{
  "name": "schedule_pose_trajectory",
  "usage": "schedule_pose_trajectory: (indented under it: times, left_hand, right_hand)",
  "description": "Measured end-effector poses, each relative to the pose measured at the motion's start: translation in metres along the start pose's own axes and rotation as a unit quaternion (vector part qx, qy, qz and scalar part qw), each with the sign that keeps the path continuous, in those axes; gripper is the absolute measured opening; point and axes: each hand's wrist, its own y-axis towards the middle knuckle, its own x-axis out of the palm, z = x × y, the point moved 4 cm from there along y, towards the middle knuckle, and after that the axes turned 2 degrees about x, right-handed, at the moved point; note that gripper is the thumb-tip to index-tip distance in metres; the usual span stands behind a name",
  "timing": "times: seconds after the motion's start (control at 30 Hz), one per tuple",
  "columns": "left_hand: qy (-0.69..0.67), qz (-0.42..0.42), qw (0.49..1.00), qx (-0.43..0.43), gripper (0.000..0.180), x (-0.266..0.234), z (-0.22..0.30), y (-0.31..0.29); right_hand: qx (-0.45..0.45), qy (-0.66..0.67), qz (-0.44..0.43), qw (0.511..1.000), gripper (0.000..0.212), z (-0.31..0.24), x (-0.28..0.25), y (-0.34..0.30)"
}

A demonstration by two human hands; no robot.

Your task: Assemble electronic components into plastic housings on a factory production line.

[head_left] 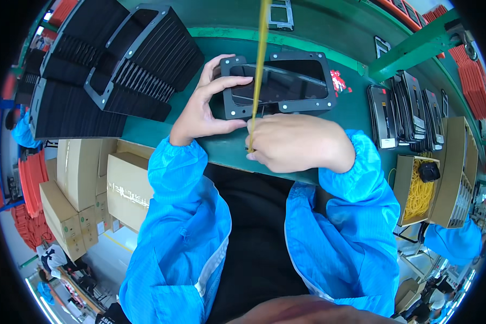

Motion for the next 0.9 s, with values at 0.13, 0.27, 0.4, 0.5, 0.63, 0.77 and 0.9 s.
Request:
schedule_pose_trajectory:
  times: [0.13, 0.27, 0.4, 0.5, 0.63, 0.77, 0.9]
  left_hand:
    - [0.036, 0.016, 0.998, 0.044, 0.069, 0.0, -0.004, 0.004]
    - [-0.061, 0.073, 0.995, -0.007, 0.069, 0.0, -0.004, 0.004]
    - [0.137, 0.111, 0.982, 0.067, 0.067, -0.026, 0.053, 0.008]
    - [0.378, 0.118, 0.906, 0.149, 0.065, -0.062, 0.111, 0.001]
    - [0.451, 0.216, 0.856, 0.131, 0.062, -0.112, 0.117, -0.016]
    - [0.366, 0.354, 0.86, 0.025, 0.056, -0.17, 0.079, -0.04]
    - [0.252, 0.358, 0.899, -0.015, 0.057, -0.181, 0.041, -0.058]
  right_hand:
    - [-0.029, 0.115, 0.039, 0.992, 0.028, 0.008, -0.016, -0.008]
    - [-0.052, 0.171, 0.126, 0.976, 0.028, -0.002, -0.058, -0.033]
    - [-0.154, 0.194, 0.242, 0.938, 0.026, -0.004, -0.072, -0.068]
    - [-0.116, 0.196, 0.318, 0.92, 0.028, 0.002, -0.089, -0.088]
    - [-0.082, 0.186, 0.394, 0.896, 0.031, 0.033, -0.109, -0.087]
    - [0.009, 0.224, 0.47, 0.853, 0.065, 0.084, -0.126, -0.062]
    - [0.09, 0.304, 0.513, 0.798, 0.077, 0.154, -0.137, -0.036]
